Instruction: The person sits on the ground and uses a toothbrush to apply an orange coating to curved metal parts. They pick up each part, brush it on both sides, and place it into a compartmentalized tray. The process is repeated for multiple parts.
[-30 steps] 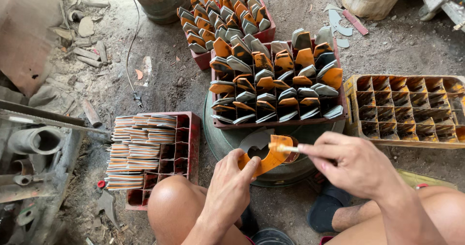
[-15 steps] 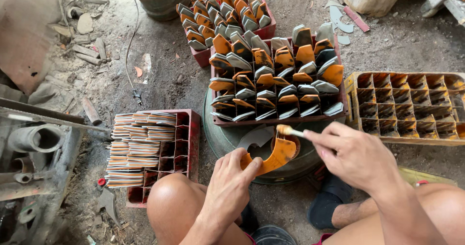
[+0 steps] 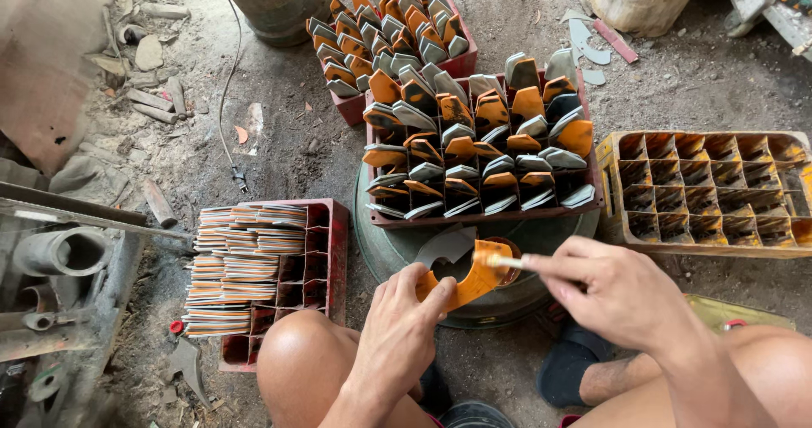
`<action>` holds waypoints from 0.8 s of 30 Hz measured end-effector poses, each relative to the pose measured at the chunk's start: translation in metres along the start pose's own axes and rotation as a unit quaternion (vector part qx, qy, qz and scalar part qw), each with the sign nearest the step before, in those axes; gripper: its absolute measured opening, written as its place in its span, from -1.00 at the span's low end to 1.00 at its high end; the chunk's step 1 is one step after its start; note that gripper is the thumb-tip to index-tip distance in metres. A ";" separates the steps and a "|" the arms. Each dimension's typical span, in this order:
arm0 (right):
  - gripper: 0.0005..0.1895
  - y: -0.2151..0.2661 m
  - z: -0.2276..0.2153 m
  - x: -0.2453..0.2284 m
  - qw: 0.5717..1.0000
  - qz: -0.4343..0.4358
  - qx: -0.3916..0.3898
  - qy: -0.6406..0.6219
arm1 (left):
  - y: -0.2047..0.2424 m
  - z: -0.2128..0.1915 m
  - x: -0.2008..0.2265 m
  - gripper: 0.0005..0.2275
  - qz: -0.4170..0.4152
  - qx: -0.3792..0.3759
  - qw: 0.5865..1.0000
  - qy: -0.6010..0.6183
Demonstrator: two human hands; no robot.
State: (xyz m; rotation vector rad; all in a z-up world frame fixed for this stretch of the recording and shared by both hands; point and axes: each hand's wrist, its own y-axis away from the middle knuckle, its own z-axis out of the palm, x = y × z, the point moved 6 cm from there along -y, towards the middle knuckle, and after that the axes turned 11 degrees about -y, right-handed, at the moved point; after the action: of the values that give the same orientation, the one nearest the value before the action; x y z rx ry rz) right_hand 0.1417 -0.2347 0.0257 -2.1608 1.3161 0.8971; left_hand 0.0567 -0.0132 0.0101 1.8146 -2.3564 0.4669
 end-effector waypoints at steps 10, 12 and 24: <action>-0.69 0.007 0.011 -0.019 0.999 -0.026 0.043 0.004 | 0.001 -0.010 -0.013 -0.57 -0.065 0.036 0.997 -0.007; -0.68 0.009 0.004 -0.016 0.996 -0.016 0.078 0.039 | 0.001 -0.010 -0.016 -0.55 -0.075 0.040 0.996 -0.006; -0.66 0.003 0.001 -0.013 0.992 -0.045 0.117 0.030 | 0.003 -0.010 -0.014 -0.56 -0.061 0.043 0.997 -0.002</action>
State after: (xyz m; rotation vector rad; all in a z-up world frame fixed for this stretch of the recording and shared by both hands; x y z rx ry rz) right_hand 0.1346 -0.2276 0.0345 -2.0576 1.2727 0.6140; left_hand 0.0567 0.0035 0.0153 1.9843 -2.2442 0.5583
